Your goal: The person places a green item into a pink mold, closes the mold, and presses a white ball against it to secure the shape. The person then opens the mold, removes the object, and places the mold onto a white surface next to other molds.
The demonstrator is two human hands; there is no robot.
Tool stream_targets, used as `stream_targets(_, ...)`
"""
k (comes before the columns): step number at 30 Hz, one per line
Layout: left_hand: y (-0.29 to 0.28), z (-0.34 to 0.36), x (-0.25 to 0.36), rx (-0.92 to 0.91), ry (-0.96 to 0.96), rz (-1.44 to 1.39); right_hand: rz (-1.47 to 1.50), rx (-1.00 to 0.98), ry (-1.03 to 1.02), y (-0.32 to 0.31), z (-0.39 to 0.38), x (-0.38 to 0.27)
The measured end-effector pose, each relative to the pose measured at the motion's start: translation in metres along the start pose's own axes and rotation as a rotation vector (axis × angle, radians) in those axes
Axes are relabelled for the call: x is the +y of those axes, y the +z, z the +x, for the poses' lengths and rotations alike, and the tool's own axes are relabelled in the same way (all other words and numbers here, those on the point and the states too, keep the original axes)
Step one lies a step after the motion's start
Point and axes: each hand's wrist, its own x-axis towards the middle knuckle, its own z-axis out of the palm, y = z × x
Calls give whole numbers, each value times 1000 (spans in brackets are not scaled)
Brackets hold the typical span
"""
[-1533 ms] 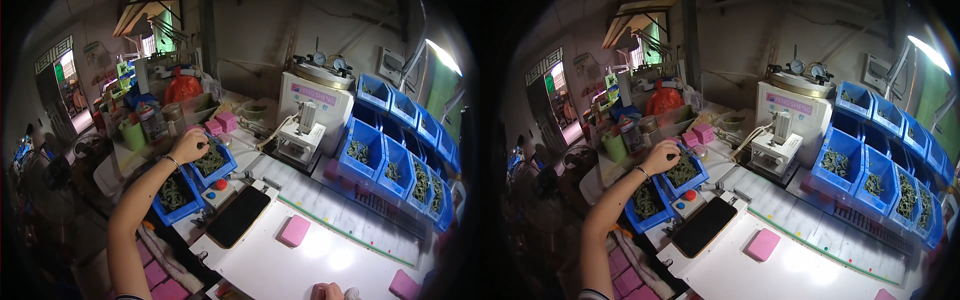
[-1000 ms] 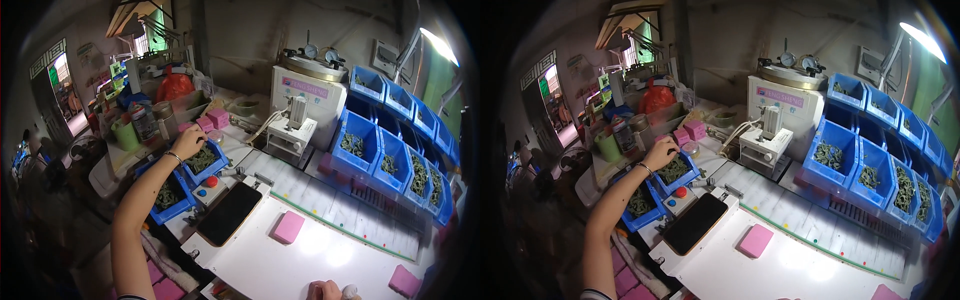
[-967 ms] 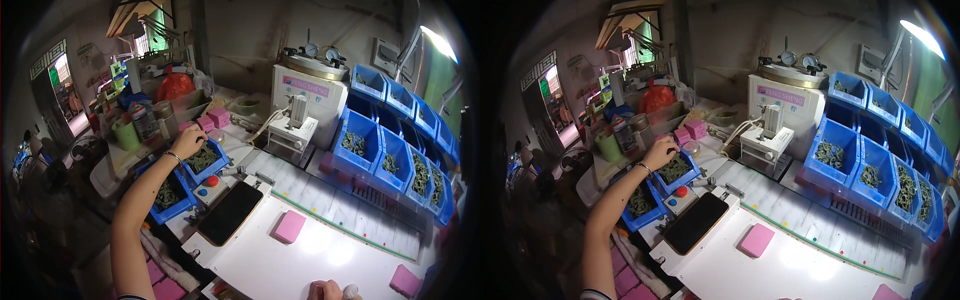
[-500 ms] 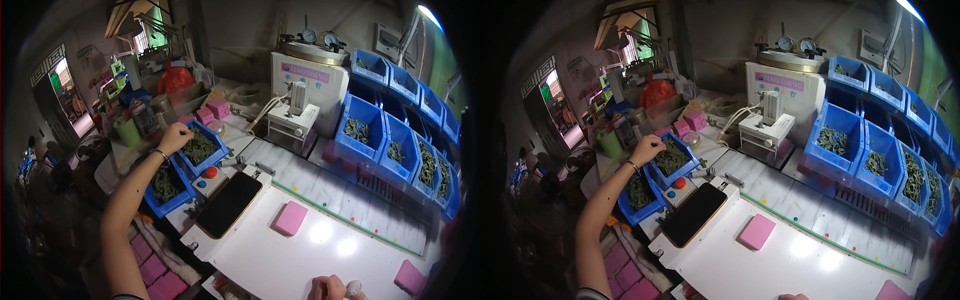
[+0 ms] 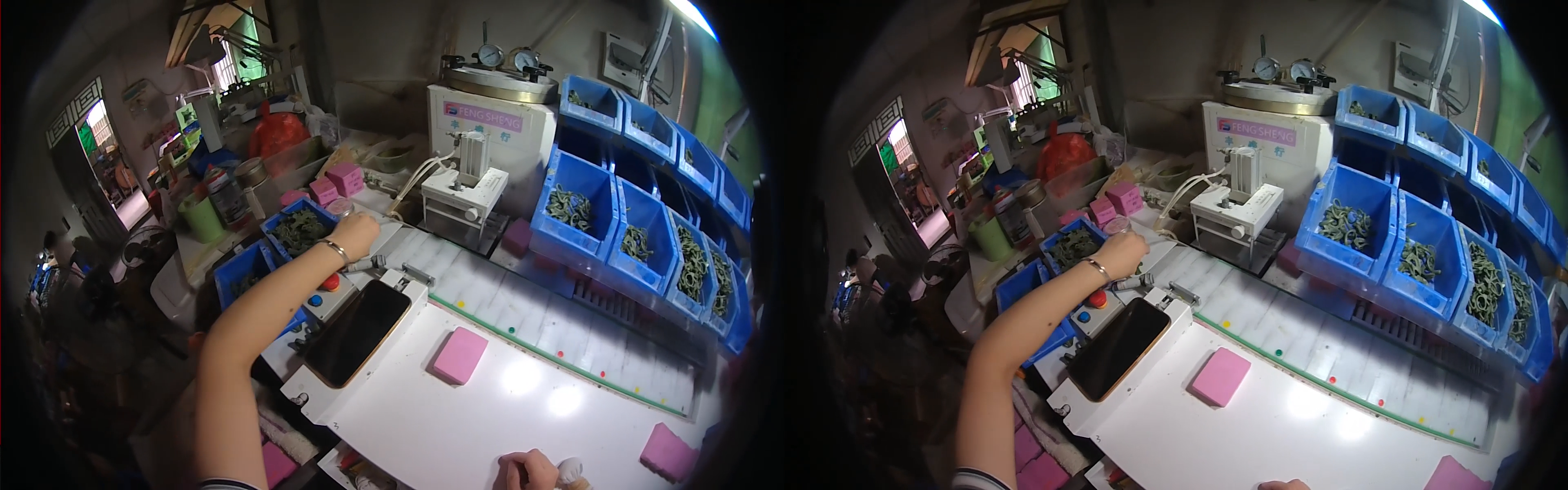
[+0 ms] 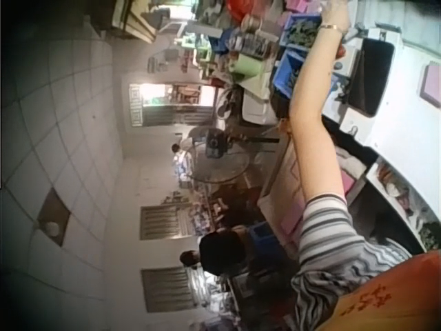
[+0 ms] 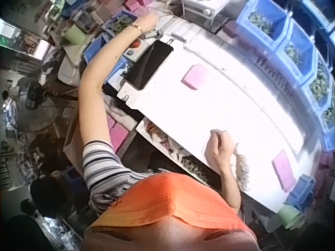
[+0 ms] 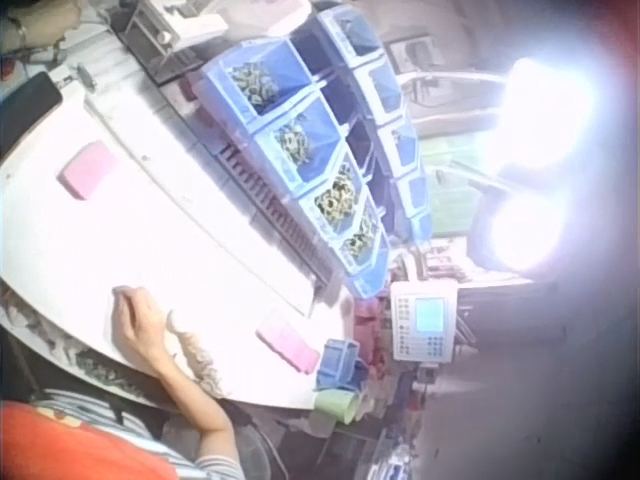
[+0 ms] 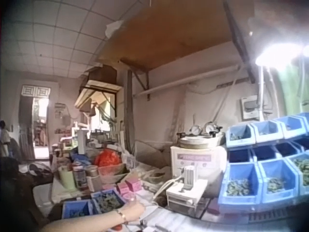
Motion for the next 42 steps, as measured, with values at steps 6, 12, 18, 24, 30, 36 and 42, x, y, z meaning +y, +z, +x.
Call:
stream_targets(6,39,35,11,-311,-292,37,41,-20,11,-2,-1,1)
stream_targets(12,25,30,-13,-51,-293,-157,79,-24,42,-2,1,0)
stream_targets(18,-25,10,-56,329,-484,-577,70,-25,60,-4,4,1)
stream_targets(24,-34,-49,-107,169,-640,-387,45,-29,56,-3,1,-4)
stream_targets(30,-26,-75,-101,165,-669,-527,50,-12,13,-4,-2,-5)
stream_targets(36,-61,-48,3,747,-336,-558,-16,12,-68,6,6,8)
stream_targets(42,-112,-70,185,11,-40,-463,46,-4,4,0,7,-8)
